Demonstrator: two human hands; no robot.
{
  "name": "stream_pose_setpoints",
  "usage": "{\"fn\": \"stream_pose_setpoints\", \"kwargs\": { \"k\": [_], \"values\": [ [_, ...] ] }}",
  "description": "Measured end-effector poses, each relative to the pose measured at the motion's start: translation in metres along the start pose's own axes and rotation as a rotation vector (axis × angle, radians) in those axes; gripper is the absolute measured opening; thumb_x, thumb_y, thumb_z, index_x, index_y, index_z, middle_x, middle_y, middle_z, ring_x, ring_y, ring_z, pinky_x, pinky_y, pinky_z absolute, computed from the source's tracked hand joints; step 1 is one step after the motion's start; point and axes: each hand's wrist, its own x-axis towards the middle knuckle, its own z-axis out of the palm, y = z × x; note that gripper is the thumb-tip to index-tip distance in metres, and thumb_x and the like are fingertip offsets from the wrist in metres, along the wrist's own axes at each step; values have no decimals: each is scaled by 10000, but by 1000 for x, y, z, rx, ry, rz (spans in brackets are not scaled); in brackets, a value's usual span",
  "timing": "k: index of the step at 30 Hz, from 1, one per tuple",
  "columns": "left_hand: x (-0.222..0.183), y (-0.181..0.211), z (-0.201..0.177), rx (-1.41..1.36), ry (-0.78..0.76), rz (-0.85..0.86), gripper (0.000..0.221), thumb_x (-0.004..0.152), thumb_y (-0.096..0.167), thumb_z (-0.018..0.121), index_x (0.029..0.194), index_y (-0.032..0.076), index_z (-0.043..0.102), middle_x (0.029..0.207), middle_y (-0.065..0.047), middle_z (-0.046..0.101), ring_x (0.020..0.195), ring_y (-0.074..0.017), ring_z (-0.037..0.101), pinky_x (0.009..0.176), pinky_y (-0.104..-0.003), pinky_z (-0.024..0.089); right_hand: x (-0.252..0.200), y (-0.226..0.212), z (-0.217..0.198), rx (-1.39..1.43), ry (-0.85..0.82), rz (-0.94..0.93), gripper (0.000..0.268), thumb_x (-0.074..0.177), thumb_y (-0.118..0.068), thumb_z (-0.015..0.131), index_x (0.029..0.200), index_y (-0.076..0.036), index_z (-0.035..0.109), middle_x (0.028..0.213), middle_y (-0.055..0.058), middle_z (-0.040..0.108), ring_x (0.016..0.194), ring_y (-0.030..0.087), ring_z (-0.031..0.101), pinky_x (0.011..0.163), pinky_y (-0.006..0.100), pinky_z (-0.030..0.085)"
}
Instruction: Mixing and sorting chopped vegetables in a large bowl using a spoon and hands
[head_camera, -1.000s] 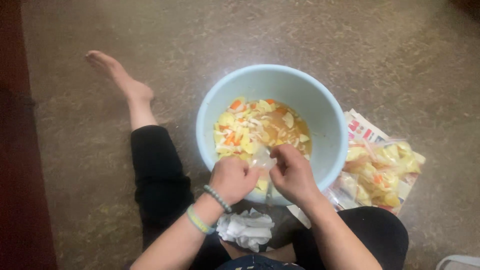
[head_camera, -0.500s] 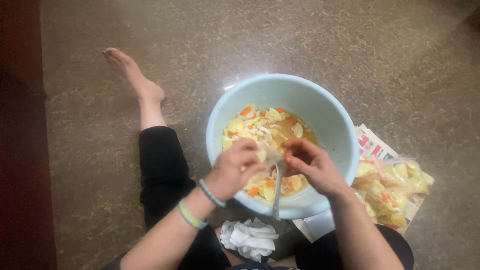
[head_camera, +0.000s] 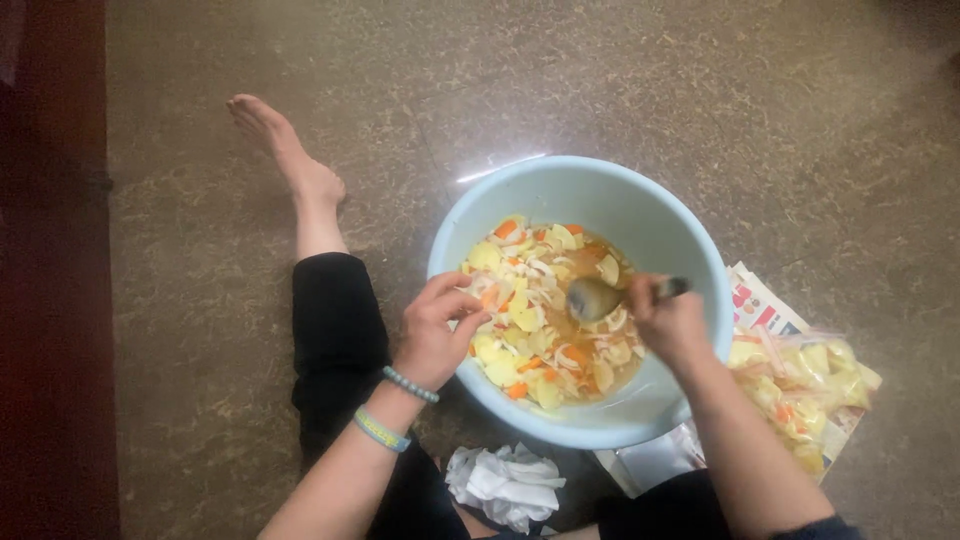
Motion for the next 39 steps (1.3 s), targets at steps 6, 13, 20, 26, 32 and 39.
{"fn": "stream_pose_setpoints", "kwargs": {
  "k": [6,13,20,26,32,39],
  "values": [
    [-5,3,1,-46,18,-10,122,621,9,710,678,33,604,945,-106,554,694,-269,620,568,-266,551,48,48,34,128,253,-180,136,876,-259,571,910,-146,640,654,88,572,662,246,591,585,342,467],
    [-10,-1,4,-75,19,-24,112,630,10,706,664,24,600,999,-106,532,760,-266,616,569,-242,553,45,17,89,902,220,85,190,917,-169,447,940,-18,559,899,144,592,778,246,595,710,346,521],
    [-12,-10,12,-66,-5,-47,117,635,26,705,685,25,599,1011,-105,531,806,-288,607,585,-252,556,48,32,85,1178,238,431,236,895,-200,442,852,30,468,774,194,578,635,363,612,549,392,575],
    [-13,-29,38,-36,-30,-38,120,640,30,700,705,26,598,1006,-105,532,858,-308,585,589,-253,557,53,54,35,1067,205,436,381,918,-335,394,808,3,532,727,217,569,626,330,626,515,384,578],
    [-15,-40,55,154,-63,-30,100,624,65,664,695,59,594,1016,-56,551,899,-249,567,749,-299,486,26,-9,-39,900,104,304,347,954,-264,376,811,9,536,694,177,552,566,235,597,480,290,535],
    [-12,-31,57,115,-65,-40,53,620,-2,592,651,30,620,1022,-62,592,862,-216,581,766,-266,453,-12,-71,-70,688,-2,28,285,983,-132,345,837,51,507,643,130,550,514,180,569,471,227,509]
  ]
}}
